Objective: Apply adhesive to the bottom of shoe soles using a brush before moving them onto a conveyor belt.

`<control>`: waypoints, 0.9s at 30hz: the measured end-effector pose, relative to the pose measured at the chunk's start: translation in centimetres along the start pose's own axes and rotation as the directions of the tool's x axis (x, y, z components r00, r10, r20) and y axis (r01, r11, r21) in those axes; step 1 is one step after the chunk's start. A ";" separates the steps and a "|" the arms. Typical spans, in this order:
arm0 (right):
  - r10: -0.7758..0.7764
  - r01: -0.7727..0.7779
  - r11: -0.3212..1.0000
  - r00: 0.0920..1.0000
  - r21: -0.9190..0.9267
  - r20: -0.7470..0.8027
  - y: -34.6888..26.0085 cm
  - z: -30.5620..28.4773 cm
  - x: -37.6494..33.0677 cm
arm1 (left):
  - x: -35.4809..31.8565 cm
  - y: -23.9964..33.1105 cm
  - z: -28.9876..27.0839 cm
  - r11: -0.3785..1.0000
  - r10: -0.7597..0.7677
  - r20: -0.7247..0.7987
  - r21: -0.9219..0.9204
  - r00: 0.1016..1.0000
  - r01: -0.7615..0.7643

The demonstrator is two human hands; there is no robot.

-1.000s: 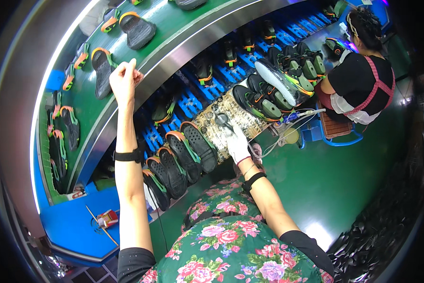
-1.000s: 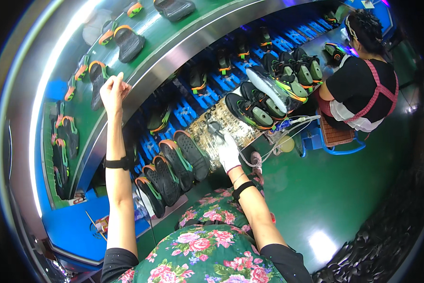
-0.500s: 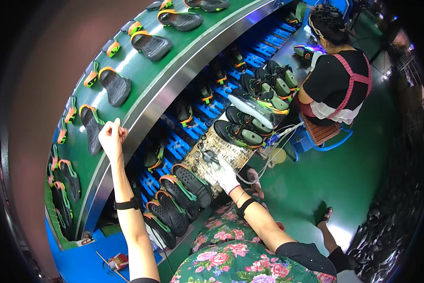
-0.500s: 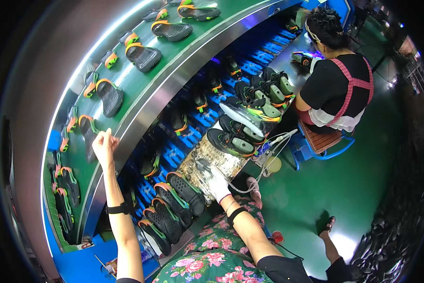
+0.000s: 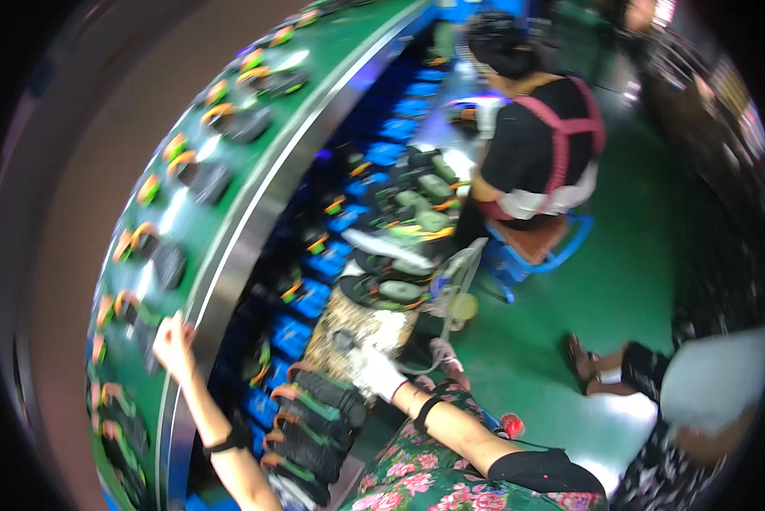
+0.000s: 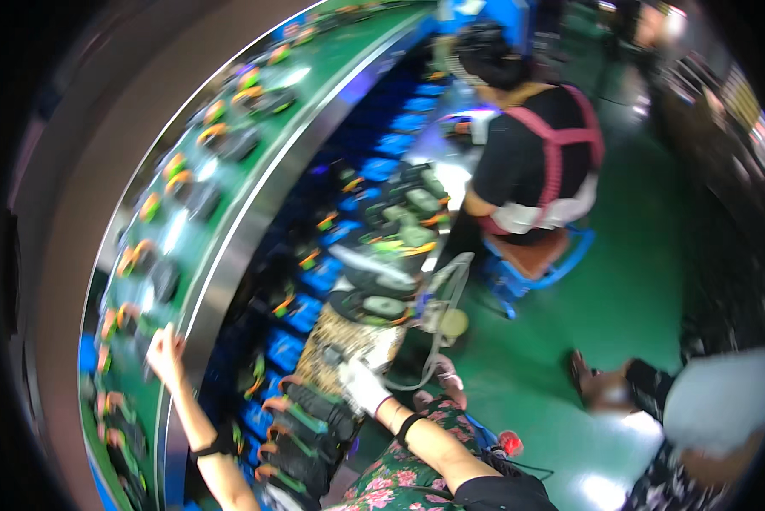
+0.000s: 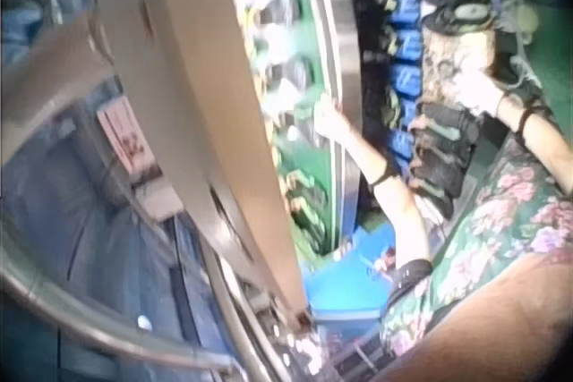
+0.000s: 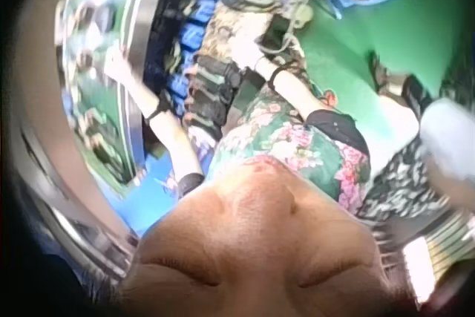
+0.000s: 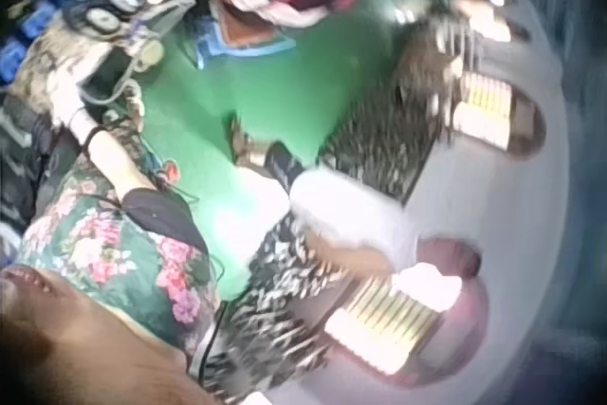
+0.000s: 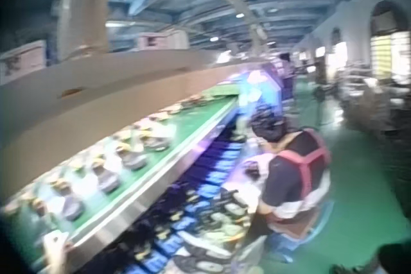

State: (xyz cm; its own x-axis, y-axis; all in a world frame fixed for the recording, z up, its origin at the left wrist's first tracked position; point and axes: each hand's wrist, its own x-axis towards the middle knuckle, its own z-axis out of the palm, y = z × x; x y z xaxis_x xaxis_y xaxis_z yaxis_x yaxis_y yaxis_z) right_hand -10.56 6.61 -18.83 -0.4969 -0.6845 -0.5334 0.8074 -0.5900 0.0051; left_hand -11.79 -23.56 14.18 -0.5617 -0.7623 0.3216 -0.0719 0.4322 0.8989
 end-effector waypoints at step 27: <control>0.274 -0.284 0.959 0.927 0.002 0.254 5.7 -4.3 -3.7 | 3.1 -6.2 -4.6 0.753 0.512 0.141 0.401 0.847 -0.522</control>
State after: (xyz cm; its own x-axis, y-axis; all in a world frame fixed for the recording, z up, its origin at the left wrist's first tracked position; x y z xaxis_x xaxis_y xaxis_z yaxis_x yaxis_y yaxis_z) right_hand -2.77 7.60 -20.52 -0.3202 -0.9056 -0.2780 0.9147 -0.3720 0.1583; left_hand -9.31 -30.79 11.00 -0.6287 -0.3566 0.6910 -0.0917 0.9164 0.3896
